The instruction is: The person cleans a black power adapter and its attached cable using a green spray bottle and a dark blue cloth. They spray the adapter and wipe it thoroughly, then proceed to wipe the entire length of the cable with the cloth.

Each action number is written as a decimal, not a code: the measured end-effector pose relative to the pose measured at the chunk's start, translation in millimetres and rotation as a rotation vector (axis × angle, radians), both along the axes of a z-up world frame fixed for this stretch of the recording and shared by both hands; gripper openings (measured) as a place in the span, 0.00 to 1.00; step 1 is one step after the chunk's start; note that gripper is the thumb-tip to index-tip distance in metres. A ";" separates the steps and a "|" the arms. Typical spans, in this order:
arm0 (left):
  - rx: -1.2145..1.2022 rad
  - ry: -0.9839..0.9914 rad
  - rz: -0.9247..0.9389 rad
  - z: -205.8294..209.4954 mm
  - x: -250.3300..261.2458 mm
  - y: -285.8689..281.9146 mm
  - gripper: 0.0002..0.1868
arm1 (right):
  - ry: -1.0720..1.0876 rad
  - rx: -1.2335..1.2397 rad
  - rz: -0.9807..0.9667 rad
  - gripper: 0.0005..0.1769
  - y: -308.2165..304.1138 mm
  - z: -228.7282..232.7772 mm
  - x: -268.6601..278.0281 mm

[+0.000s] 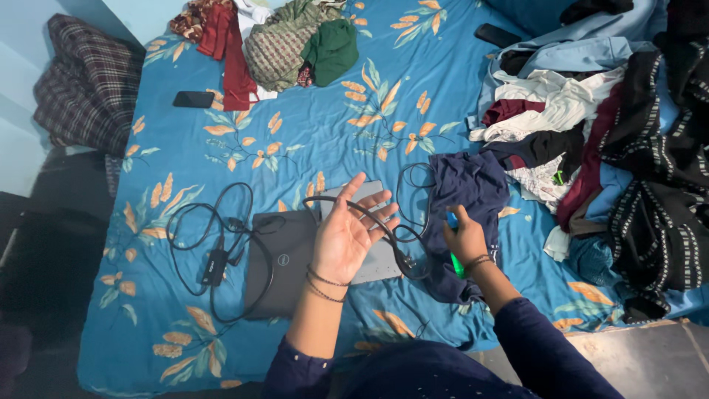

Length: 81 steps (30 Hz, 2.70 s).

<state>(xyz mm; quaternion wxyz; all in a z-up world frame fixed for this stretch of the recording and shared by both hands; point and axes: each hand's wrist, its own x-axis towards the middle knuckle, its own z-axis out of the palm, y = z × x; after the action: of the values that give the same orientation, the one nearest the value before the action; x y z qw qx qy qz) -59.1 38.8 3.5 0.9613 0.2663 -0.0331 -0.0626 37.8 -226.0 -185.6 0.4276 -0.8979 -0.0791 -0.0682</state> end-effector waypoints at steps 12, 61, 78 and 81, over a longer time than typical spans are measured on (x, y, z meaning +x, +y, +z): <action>-0.051 -0.024 0.019 8.9 -23.6 0.7 0.28 | 0.109 0.002 -0.076 0.21 7.3 -89.6 64.3; 0.917 0.099 -0.090 -69.0 -6.0 -5.3 0.13 | 0.082 0.391 0.587 0.27 53.5 -55.1 4.0; 1.055 -0.228 0.002 -110.6 7.6 -29.6 0.35 | 0.727 0.712 0.384 0.28 36.4 90.6 -26.2; 0.756 -0.146 -0.004 -105.5 12.6 -33.9 0.29 | 0.925 0.960 0.189 0.24 29.6 75.8 -17.0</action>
<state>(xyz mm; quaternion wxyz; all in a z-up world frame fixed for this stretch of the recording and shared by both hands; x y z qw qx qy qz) -46.5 4.9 -102.0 0.7902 0.6057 -0.0765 -0.0532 20.9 -196.3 -109.8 0.7733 -0.5343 0.0728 0.3335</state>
